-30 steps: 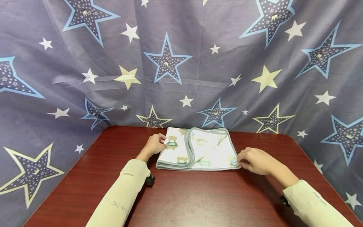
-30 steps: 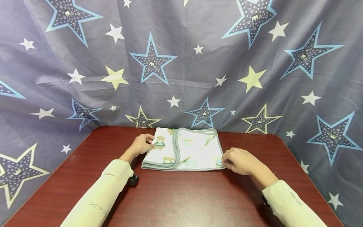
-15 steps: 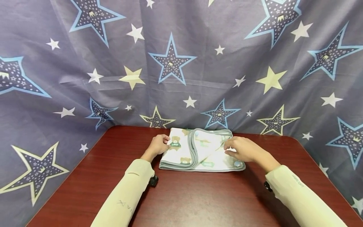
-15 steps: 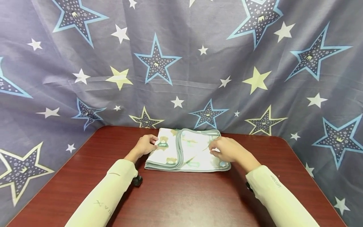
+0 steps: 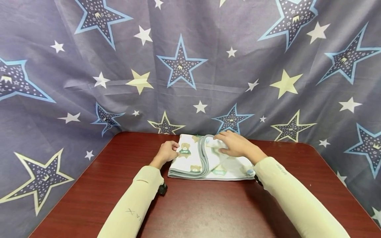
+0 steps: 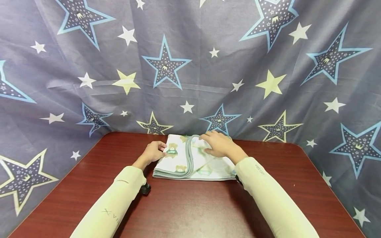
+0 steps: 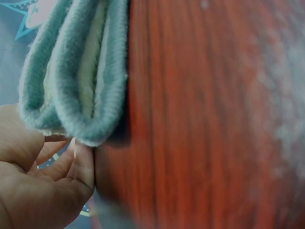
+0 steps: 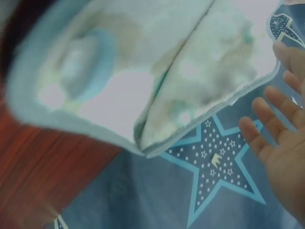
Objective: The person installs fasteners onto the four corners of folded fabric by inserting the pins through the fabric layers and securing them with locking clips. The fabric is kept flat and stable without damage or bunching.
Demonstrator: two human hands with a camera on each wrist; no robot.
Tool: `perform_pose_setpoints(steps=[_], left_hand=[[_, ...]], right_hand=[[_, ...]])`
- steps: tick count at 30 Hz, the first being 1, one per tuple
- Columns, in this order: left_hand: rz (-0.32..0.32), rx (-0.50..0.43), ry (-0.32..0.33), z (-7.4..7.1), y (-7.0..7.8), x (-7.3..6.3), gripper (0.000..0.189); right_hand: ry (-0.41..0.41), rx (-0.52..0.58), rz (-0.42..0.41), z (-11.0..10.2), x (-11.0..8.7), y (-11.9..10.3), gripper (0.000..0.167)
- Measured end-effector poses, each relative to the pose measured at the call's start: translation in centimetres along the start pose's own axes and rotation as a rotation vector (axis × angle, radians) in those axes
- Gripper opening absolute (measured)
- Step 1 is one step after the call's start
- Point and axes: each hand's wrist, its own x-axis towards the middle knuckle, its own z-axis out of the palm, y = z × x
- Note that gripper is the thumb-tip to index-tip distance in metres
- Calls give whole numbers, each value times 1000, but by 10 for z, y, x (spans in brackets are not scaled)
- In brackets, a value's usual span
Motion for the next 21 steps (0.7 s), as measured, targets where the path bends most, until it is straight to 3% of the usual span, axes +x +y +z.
perform_pose_setpoints(steps=[6,13,21], left_hand=[[-23,8,-8,0,2,1,31],[-6,29,0,-1,4,1,30],[-7,35,1,2,4,2,30]], right_hand=[[-69,17,75,7,25,-1,55],[-197,65,187,18,55,-7,65],[-289,101,267,33,74,-9,81]])
